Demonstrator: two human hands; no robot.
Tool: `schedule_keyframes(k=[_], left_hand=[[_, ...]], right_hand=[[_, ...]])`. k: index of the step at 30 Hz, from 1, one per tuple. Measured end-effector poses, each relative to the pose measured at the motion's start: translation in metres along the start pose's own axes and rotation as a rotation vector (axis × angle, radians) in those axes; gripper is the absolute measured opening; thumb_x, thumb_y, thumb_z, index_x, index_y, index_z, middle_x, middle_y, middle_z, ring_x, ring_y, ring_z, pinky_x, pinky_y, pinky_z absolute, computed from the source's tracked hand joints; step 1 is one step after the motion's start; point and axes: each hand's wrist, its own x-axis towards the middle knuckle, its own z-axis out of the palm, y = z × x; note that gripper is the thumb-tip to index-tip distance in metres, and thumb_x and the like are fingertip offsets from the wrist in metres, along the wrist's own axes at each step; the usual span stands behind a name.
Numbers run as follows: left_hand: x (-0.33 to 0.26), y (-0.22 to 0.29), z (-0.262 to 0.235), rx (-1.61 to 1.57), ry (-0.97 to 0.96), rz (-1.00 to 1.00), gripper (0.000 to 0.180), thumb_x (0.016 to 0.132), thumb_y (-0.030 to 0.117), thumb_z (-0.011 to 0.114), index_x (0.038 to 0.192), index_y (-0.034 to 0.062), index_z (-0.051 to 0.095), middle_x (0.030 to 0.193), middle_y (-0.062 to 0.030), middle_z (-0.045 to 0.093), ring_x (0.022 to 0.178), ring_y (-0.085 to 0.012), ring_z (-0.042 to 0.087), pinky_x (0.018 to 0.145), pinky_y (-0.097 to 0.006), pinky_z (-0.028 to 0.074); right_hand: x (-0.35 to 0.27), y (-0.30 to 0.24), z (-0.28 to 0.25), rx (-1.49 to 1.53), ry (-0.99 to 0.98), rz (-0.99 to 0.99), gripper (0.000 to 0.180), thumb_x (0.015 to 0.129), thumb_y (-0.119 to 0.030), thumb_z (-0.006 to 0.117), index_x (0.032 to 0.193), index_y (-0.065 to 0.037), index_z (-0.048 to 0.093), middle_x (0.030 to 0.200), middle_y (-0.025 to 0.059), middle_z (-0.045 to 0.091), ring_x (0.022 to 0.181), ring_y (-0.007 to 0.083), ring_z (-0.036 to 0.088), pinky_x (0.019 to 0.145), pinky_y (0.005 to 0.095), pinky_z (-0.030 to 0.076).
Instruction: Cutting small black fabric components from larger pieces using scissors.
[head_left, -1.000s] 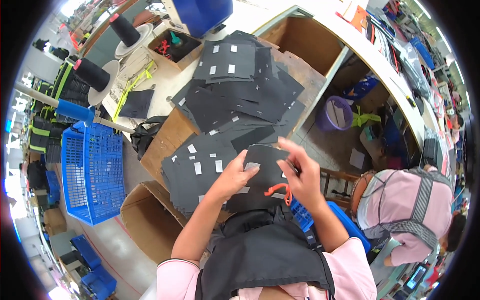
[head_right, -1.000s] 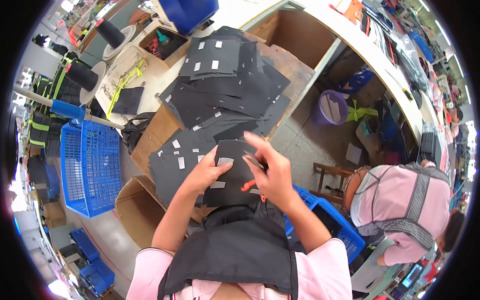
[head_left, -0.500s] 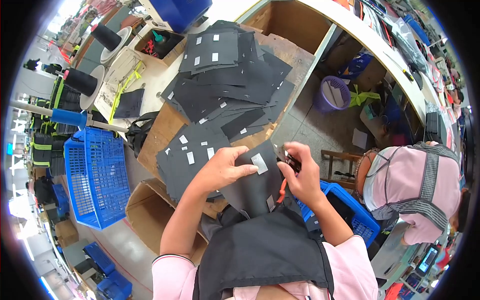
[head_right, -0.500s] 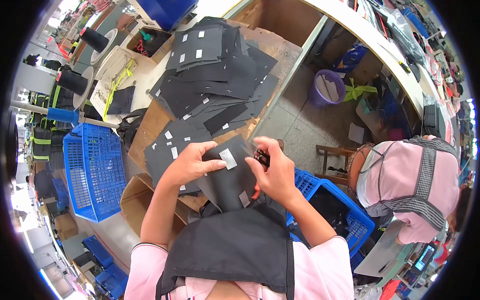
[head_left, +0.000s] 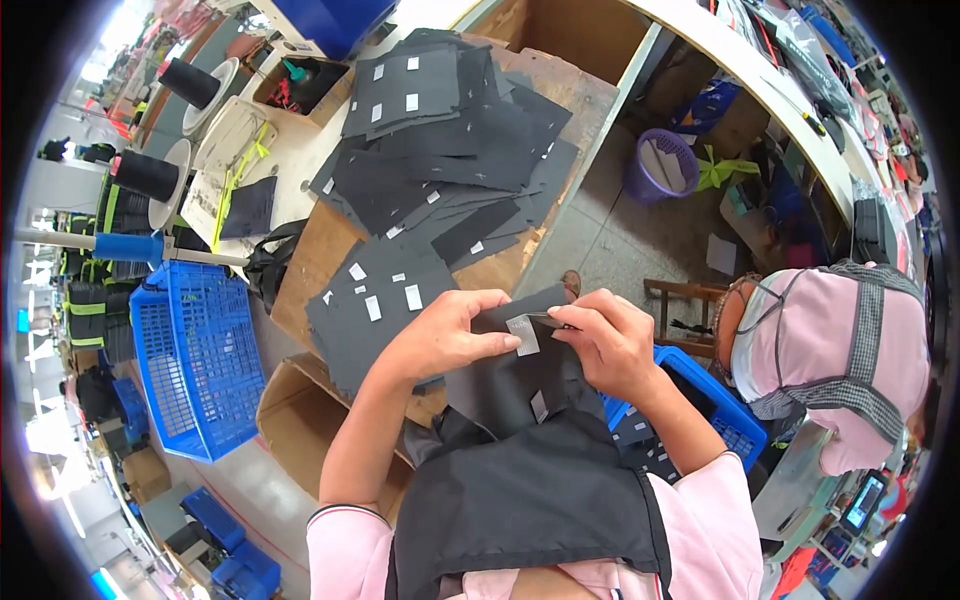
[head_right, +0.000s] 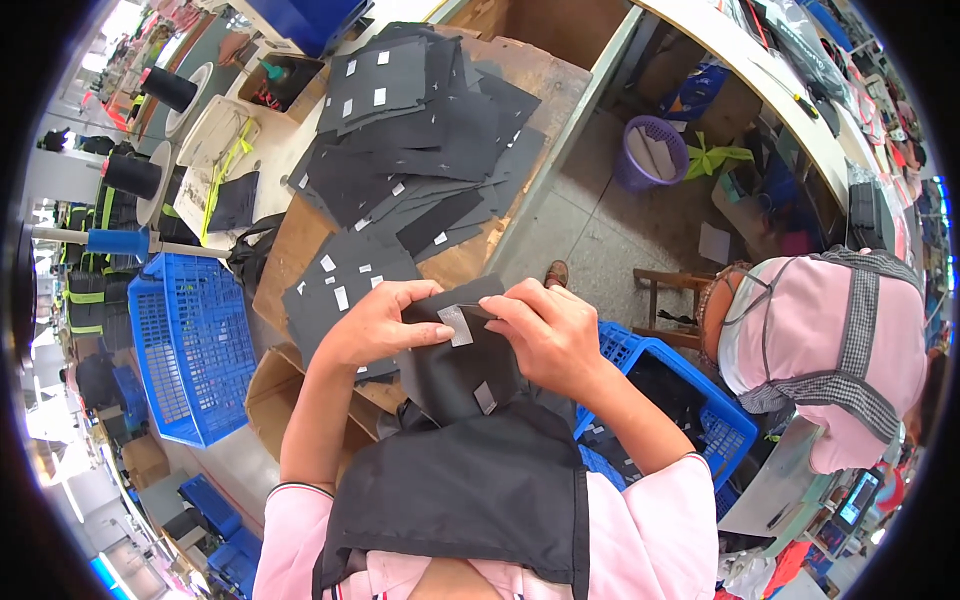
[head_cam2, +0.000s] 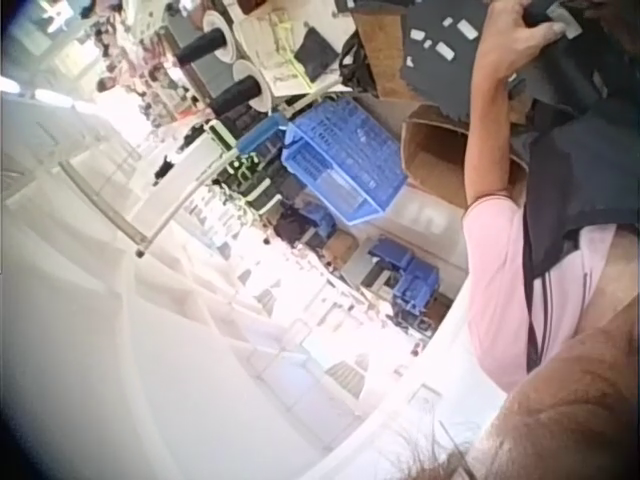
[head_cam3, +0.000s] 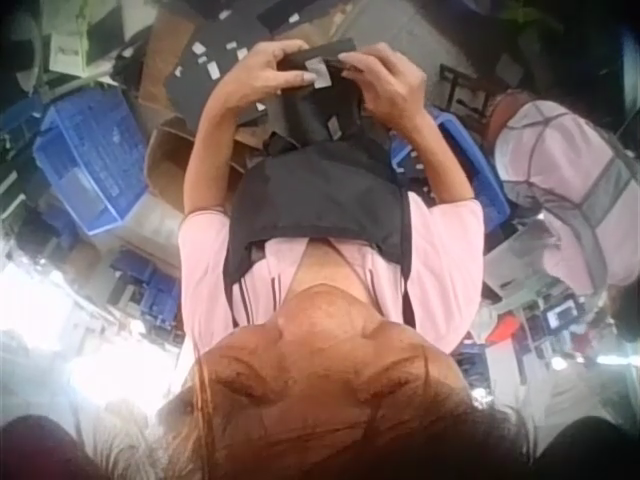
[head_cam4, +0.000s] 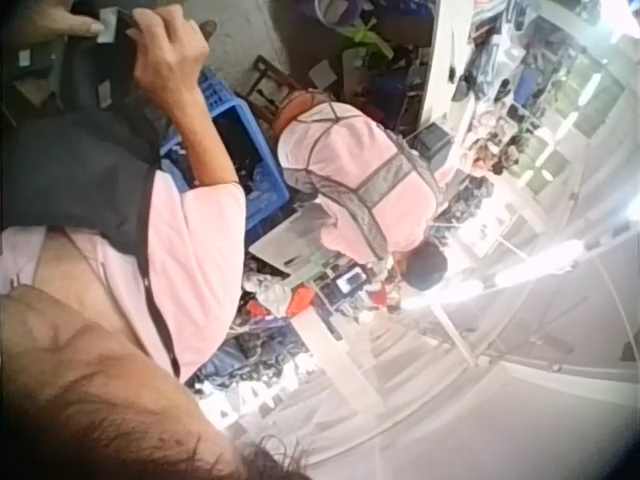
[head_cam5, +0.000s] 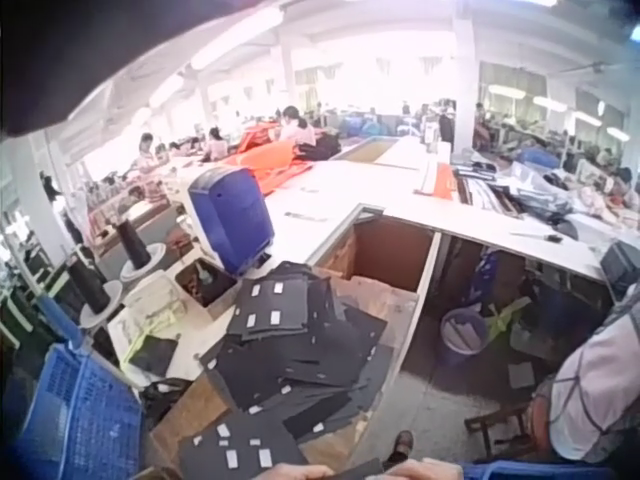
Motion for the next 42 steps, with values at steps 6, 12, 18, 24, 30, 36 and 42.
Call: schedule_keyframes(k=[6,12,18,24,30,36,42], left_hand=[[0.008,0.004,0.006,0.121,0.009,-0.044,0.026,0.076,0.016,0.067,0.093,-0.0017,0.06,0.072,-0.0037,0.059,0.069,-0.0073,0.05,0.063,-0.027,0.043],[0.02,0.006,0.001,0.355,-0.077,0.001,0.033,0.072,0.022,0.068,0.095,0.0001,0.063,0.072,-0.0143,0.062,0.064,-0.022,0.061,0.062,-0.032,0.046],[-0.011,-0.056,-0.023,0.102,0.065,0.207,0.029,0.075,0.022,0.071,0.092,-0.0004,0.063,0.077,-0.006,0.064,0.072,-0.0108,0.057,0.065,-0.027,0.045],[-0.041,-0.099,-0.004,-0.757,0.218,0.258,0.028,0.071,0.008,0.075,0.095,-0.0014,0.065,0.085,-0.0032,0.066,0.075,-0.0081,0.059,0.071,-0.024,0.048],[-0.048,-0.102,0.011,-0.626,0.505,0.316,0.035,0.072,0.012,0.074,0.1,-0.0057,0.062,0.087,-0.0103,0.068,0.077,-0.0153,0.063,0.069,-0.029,0.05],[-0.069,-0.096,-0.001,-0.304,0.83,0.216,0.026,0.078,0.013,0.062,0.1,-0.0005,0.061,0.079,-0.0143,0.065,0.074,-0.0164,0.061,0.068,-0.032,0.048],[-0.081,-0.089,-0.015,-0.58,0.978,0.331,0.021,0.081,0.002,0.06,0.102,0.0031,0.06,0.088,-0.0031,0.063,0.08,-0.0095,0.057,0.071,-0.024,0.047]], right_hand=[[-0.002,0.005,-0.002,0.044,0.047,0.084,0.033,0.066,-0.005,0.072,0.097,-0.008,0.062,0.081,0.0061,0.056,0.062,0.0215,0.056,0.054,0.0308,0.045],[0.028,0.006,-0.01,0.31,-0.258,0.295,0.022,0.068,-0.009,0.072,0.082,0.0,0.056,0.073,0.0104,0.045,0.063,0.0243,0.052,0.054,0.0331,0.042],[0.018,0.009,-0.012,0.483,-0.287,0.463,0.016,0.064,0.004,0.061,0.065,0.0,0.045,0.069,0.0021,0.036,0.054,0.0091,0.037,0.046,0.0246,0.027],[0.017,0.011,0.006,0.492,-0.247,0.532,0.018,0.068,0.005,0.056,0.07,-0.002,0.039,0.073,-0.0005,0.031,0.063,0.0069,0.031,0.055,0.0207,0.023],[0.033,-0.003,0.026,0.358,-0.319,0.487,0.014,0.08,0.001,0.059,0.076,-0.002,0.046,0.075,-0.0021,0.034,0.065,0.0065,0.034,0.058,0.0208,0.027],[0.052,-0.072,0.065,0.05,-0.085,0.175,0.021,0.081,0.003,0.061,0.101,-0.001,0.059,0.081,0.0006,0.048,0.067,0.0096,0.046,0.061,0.0217,0.041],[0.065,-0.067,0.089,0.45,-0.318,0.287,0.033,0.074,0.003,0.068,0.103,-0.002,0.053,0.083,0.0073,0.053,0.065,0.0137,0.054,0.056,0.0285,0.046]])
